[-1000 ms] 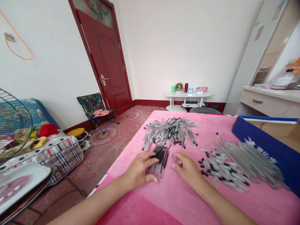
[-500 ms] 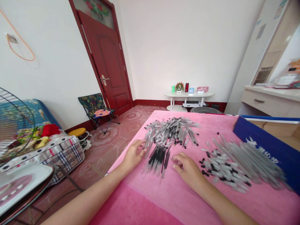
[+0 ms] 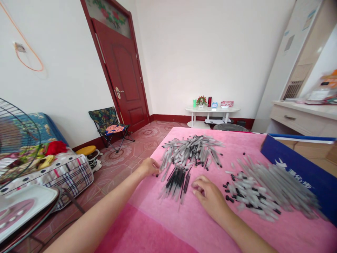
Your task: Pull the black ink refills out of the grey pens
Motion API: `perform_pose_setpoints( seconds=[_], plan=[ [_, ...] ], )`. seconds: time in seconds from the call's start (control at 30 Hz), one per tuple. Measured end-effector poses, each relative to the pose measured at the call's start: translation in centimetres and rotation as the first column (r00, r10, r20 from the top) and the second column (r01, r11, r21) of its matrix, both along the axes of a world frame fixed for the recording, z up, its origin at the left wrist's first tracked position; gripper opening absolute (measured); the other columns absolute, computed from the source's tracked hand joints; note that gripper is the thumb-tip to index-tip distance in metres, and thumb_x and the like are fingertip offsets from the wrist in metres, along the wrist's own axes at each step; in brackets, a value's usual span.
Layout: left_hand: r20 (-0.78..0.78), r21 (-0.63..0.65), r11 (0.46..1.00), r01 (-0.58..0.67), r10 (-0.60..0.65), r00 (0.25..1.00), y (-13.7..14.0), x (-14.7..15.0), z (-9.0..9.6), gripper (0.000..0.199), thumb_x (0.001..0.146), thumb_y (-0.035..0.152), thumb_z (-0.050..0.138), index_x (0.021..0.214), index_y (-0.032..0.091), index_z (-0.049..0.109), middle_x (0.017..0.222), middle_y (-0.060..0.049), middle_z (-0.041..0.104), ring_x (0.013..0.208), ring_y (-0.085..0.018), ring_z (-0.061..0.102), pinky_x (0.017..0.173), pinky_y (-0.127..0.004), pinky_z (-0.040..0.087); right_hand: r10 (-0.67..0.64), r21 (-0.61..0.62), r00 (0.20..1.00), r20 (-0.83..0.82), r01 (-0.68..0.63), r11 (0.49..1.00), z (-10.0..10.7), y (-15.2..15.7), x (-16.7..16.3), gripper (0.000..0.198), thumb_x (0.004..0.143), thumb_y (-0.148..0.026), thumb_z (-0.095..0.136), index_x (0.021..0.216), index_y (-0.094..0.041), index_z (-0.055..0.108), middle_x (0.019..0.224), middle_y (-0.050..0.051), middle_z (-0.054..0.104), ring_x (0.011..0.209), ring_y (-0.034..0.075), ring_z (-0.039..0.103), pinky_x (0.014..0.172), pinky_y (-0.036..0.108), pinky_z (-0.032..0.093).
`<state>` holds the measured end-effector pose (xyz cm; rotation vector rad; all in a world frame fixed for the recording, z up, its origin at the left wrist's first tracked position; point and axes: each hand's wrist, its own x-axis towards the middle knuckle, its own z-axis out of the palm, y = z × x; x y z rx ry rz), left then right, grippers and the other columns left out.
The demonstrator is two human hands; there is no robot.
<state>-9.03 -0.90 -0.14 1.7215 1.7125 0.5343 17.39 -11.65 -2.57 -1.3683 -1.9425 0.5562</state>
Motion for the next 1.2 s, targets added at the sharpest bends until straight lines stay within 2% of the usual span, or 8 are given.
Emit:
perform_pose_setpoints(
  seconds=[0.2,0.3,0.37,0.47,0.57,0.63,0.87,1.2],
  plan=[
    [0.017,-0.04,0.998,0.043,-0.043,0.999,-2.7,-1.5,3.4,0.013,0.052,0.024,0.066,0.057,0.013,0.062,0.046,0.0,0.056,0.046,-0.012,0.051,0.044,-0.021,0.036,-0.001,0.012,0.997,-0.078,0.002,1.0,-0.2,0.0,0.1,0.011,0.07,-0.012,0.048,0.071,-0.018,0.058,0.079,0.001,0.054,0.065,0.011,0.052,0.063,0.023,0.04],
    [0.212,0.042,0.997,0.068,-0.076,0.974,-3.9,0.3,5.7,0.017,0.058,0.028,0.063,0.069,0.014,0.061,0.057,0.0,0.059,0.052,-0.011,0.053,0.045,-0.019,0.036,-0.021,-0.03,0.971,-0.237,0.015,0.999,0.3,0.4,0.0,0.01,0.07,-0.016,0.051,0.075,-0.017,0.06,0.076,0.002,0.057,0.065,0.012,0.054,0.061,0.024,0.042],
    [0.498,0.088,0.986,0.142,-0.167,0.851,-4.8,3.5,6.5,0.022,0.06,0.028,0.065,0.076,0.015,0.059,0.065,-0.001,0.06,0.056,-0.01,0.054,0.049,-0.018,0.039,-0.062,-0.12,0.913,-0.404,0.015,0.993,0.8,0.8,0.2,0.014,0.073,-0.025,0.052,0.08,-0.016,0.06,0.073,0.003,0.059,0.059,0.013,0.054,0.052,0.023,0.042],
    [0.801,0.115,0.973,0.201,-0.21,0.56,-5.5,10.3,6.0,0.022,0.06,0.027,0.067,0.075,0.015,0.056,0.069,-0.001,0.06,0.058,-0.009,0.054,0.052,-0.019,0.041,-0.184,-0.233,0.748,-0.638,0.04,0.972,1.7,1.2,1.3,0.032,0.076,-0.044,0.05,0.082,-0.014,0.057,0.073,0.005,0.061,0.049,0.011,0.053,0.04,0.021,0.038],
    [0.927,0.08,0.986,0.144,-0.127,0.353,-5.2,16.8,4.0,0.023,0.059,0.027,0.068,0.073,0.014,0.056,0.064,0.0,0.057,0.055,-0.008,0.053,0.05,-0.018,0.039,-0.291,-0.299,0.568,-0.77,0.082,0.951,2.5,1.4,3.5,0.042,0.075,-0.055,0.047,0.079,-0.014,0.055,0.071,0.005,0.061,0.046,0.01,0.052,0.038,0.019,0.036],
    [0.957,0.04,0.995,0.096,-0.066,0.284,-4.8,19.9,2.7,0.026,0.058,0.029,0.069,0.076,0.014,0.057,0.063,0.0,0.056,0.055,-0.008,0.052,0.048,-0.018,0.037,-0.329,-0.344,0.516,-0.791,0.071,0.936,3.0,1.4,4.9,0.046,0.075,-0.058,0.044,0.074,-0.014,0.055,0.061,0.003,0.059,0.041,0.008,0.049,0.036,0.017,0.034],
    [0.97,0.109,0.989,0.096,-0.126,0.206,-5.2,22.8,0.2,0.024,0.064,0.033,0.067,0.078,0.016,0.057,0.064,0.001,0.057,0.05,-0.006,0.049,0.046,-0.017,0.031,-0.41,-0.429,0.541,-0.735,0.098,0.898,3.8,1.6,7.0,0.042,0.073,-0.055,0.049,0.065,-0.014,0.053,0.049,-0.001,0.051,0.034,0.005,0.04,0.03,0.015,0.027],
    [0.947,0.228,0.97,0.08,-0.24,0.213,-6.2,21.6,1.0,0.029,0.072,0.037,0.061,0.092,0.016,0.062,0.089,-0.006,0.063,0.069,-0.01,0.056,0.057,-0.019,0.04,-0.364,-0.392,0.588,-0.722,0.085,0.916,4.4,1.0,6.2,0.042,0.069,-0.055,0.055,0.059,-0.014,0.05,0.042,-0.006,0.041,0.03,0.002,0.028,0.03,0.014,0.017]
  ],
)
